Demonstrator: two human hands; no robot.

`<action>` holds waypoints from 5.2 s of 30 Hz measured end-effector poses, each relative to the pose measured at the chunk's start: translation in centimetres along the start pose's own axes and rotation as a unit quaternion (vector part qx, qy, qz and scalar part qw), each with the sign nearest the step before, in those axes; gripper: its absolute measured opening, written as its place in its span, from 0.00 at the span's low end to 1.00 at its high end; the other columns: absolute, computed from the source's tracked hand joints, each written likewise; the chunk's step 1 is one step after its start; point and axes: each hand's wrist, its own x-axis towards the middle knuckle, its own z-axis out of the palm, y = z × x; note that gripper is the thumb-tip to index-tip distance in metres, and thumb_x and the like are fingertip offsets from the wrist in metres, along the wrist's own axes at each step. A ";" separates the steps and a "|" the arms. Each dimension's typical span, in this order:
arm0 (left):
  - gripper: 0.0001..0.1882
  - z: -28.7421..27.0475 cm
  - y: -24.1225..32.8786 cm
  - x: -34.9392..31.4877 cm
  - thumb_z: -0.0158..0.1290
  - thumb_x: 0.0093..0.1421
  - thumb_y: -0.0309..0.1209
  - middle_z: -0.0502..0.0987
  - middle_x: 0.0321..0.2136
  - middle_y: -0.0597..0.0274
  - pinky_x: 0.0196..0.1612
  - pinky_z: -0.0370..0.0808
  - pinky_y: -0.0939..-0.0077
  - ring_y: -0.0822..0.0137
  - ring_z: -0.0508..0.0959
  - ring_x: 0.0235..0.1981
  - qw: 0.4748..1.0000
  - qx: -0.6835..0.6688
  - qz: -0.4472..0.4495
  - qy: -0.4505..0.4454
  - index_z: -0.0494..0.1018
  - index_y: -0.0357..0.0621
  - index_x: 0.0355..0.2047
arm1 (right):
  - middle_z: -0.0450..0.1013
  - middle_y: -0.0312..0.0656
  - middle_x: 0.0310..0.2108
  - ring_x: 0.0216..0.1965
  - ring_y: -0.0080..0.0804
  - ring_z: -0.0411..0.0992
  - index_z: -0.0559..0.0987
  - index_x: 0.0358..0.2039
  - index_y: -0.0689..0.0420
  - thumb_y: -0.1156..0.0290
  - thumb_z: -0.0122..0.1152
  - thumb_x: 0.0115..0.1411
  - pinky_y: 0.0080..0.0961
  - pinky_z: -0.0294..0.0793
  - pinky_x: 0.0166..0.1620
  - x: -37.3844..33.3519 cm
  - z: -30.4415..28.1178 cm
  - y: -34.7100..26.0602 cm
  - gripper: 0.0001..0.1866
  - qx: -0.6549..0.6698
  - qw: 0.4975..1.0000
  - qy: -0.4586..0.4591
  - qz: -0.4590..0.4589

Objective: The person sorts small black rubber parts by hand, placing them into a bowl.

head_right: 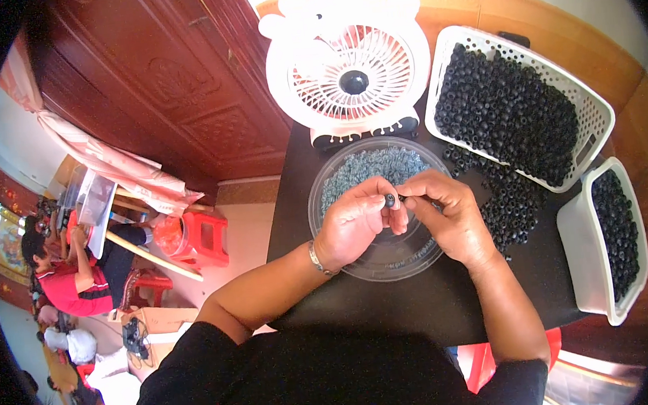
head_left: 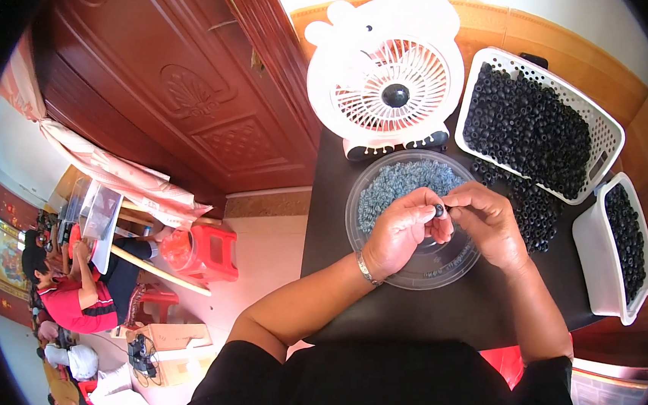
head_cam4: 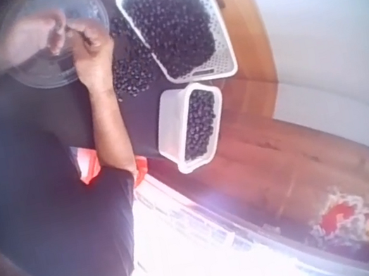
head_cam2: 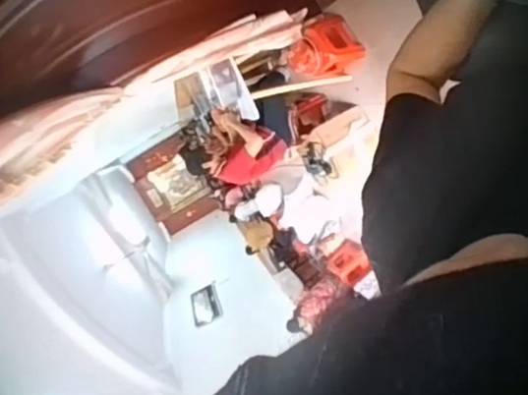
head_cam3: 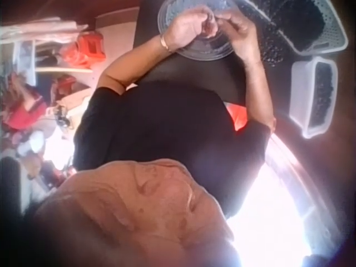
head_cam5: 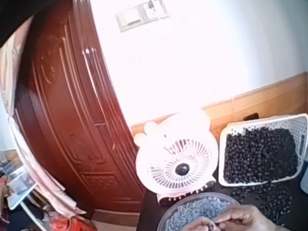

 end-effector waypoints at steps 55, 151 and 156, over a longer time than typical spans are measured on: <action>0.08 1.0 -0.4 -0.2 0.46 0.63 0.33 0.70 0.26 0.66 0.36 0.70 0.79 0.74 0.73 0.28 0.971 0.219 -0.053 0.075 0.67 0.41 0.32 | 0.74 0.35 0.28 0.31 0.18 0.70 0.77 0.32 0.63 0.77 0.58 0.58 0.18 0.69 0.37 -0.3 -1.0 0.0 0.03 0.004 0.991 -0.008 0.133; 0.13 1.3 -1.2 -0.8 0.40 0.67 0.37 0.70 0.29 0.65 0.39 0.68 0.77 0.72 0.72 0.31 0.986 0.144 -0.020 0.077 0.67 0.40 0.38 | 0.74 0.42 0.25 0.28 0.38 0.73 0.75 0.26 0.60 0.78 0.64 0.48 0.29 0.72 0.33 -0.1 0.5 0.4 0.05 -0.181 0.969 0.075 -0.147; 0.13 1.6 -1.5 -0.9 0.41 0.67 0.37 0.70 0.28 0.64 0.37 0.68 0.78 0.73 0.72 0.30 0.976 0.200 -0.017 0.087 0.67 0.39 0.37 | 0.73 0.43 0.24 0.26 0.38 0.72 0.75 0.24 0.61 0.79 0.61 0.51 0.30 0.70 0.31 -0.4 0.9 0.2 0.03 -0.156 0.981 0.073 -0.091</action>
